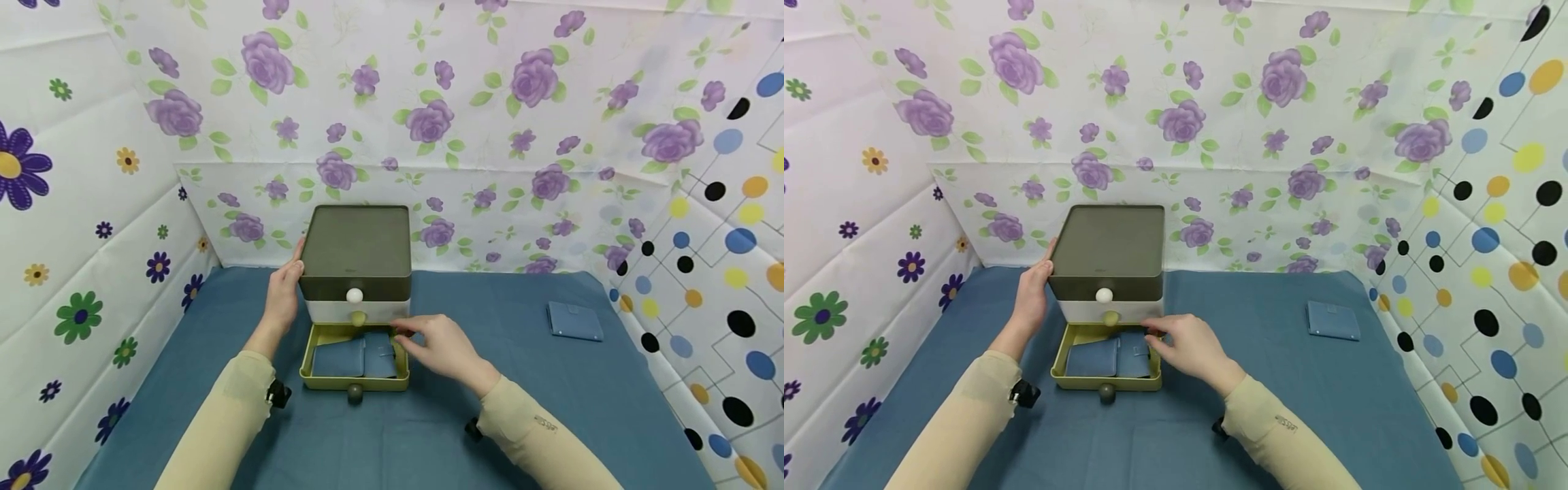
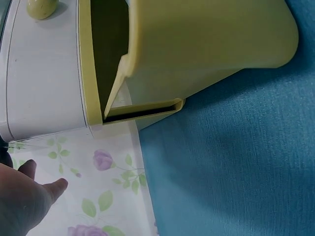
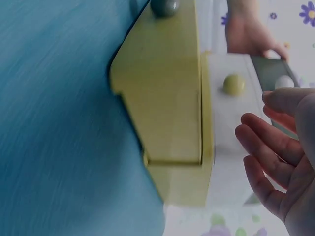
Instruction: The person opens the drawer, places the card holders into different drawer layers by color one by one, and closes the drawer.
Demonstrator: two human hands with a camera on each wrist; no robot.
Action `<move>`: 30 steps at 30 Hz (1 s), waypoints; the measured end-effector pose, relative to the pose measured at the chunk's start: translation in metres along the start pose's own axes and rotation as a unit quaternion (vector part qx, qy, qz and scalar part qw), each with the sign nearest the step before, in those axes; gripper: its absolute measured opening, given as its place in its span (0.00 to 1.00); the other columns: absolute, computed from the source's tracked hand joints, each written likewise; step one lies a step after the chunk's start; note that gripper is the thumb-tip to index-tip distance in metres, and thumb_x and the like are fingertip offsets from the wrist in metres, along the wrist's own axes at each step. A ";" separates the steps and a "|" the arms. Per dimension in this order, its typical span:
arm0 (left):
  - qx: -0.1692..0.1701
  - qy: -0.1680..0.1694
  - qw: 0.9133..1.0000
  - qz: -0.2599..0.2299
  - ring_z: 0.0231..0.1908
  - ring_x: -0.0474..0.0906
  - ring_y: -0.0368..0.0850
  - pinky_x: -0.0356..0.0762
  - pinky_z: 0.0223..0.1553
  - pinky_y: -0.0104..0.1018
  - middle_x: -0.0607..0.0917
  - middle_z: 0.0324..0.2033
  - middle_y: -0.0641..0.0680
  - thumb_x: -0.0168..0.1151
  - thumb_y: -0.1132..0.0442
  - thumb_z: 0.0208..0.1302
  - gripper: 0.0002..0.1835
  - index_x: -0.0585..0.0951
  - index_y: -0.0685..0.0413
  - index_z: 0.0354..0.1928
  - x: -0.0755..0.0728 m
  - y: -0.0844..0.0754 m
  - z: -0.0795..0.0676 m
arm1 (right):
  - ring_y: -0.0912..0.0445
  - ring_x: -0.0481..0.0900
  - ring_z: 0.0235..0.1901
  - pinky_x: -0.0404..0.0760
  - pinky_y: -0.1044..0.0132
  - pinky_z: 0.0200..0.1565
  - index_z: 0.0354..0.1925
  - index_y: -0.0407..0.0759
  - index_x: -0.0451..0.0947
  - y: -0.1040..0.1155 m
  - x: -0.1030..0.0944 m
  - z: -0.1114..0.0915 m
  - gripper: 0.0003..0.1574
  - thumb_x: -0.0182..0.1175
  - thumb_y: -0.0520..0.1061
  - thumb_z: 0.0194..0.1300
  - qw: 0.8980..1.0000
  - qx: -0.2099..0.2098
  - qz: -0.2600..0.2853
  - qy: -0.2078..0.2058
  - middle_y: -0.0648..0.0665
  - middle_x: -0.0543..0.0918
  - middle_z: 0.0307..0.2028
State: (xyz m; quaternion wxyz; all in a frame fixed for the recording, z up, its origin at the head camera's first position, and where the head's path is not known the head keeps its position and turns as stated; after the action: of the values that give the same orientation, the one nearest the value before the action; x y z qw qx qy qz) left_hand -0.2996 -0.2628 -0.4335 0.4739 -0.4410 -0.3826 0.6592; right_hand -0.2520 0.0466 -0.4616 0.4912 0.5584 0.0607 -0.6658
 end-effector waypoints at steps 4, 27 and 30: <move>0.003 -0.006 1.000 0.000 0.82 0.51 0.44 0.52 0.81 0.52 0.62 0.81 0.43 0.42 0.53 0.88 0.28 0.62 0.55 0.22 -0.001 0.012 0.003 | 0.59 0.89 0.46 0.87 0.58 0.40 0.63 0.50 0.88 -0.019 -0.011 -0.012 0.20 0.68 0.46 0.77 1.000 0.024 0.006 0.005 0.49 0.92 0.50; 0.009 -0.007 1.000 -0.002 0.82 0.51 0.43 0.51 0.81 0.51 0.63 0.80 0.42 0.41 0.52 0.87 0.31 0.72 0.62 0.23 0.001 0.011 0.003 | 0.57 0.88 0.46 0.87 0.53 0.45 0.67 0.47 0.85 -0.124 -0.053 -0.079 0.22 0.66 0.47 0.78 0.987 0.156 -0.026 0.030 0.49 0.91 0.51; 0.002 -0.004 1.000 -0.005 0.82 0.51 0.44 0.50 0.81 0.50 0.62 0.81 0.43 0.41 0.54 0.87 0.29 0.77 0.63 0.27 0.000 0.009 0.003 | 0.55 0.88 0.45 0.88 0.51 0.45 0.67 0.46 0.85 -0.138 -0.059 -0.088 0.22 0.66 0.46 0.78 0.983 0.177 -0.035 0.031 0.47 0.91 0.50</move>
State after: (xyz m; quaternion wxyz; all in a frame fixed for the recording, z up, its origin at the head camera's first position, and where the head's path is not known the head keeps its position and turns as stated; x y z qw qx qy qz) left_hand -0.3050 -0.2658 -0.4406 0.4768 -0.4353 -0.3853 0.6594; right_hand -0.2978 0.2072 -0.5118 0.3586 0.6545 -0.0233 -0.6652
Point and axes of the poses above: each hand's wrist, its own z-axis towards the middle knuckle, its own x-axis out of the palm, y = z × x, the point moved 5 cm from there along z, towards the middle knuckle
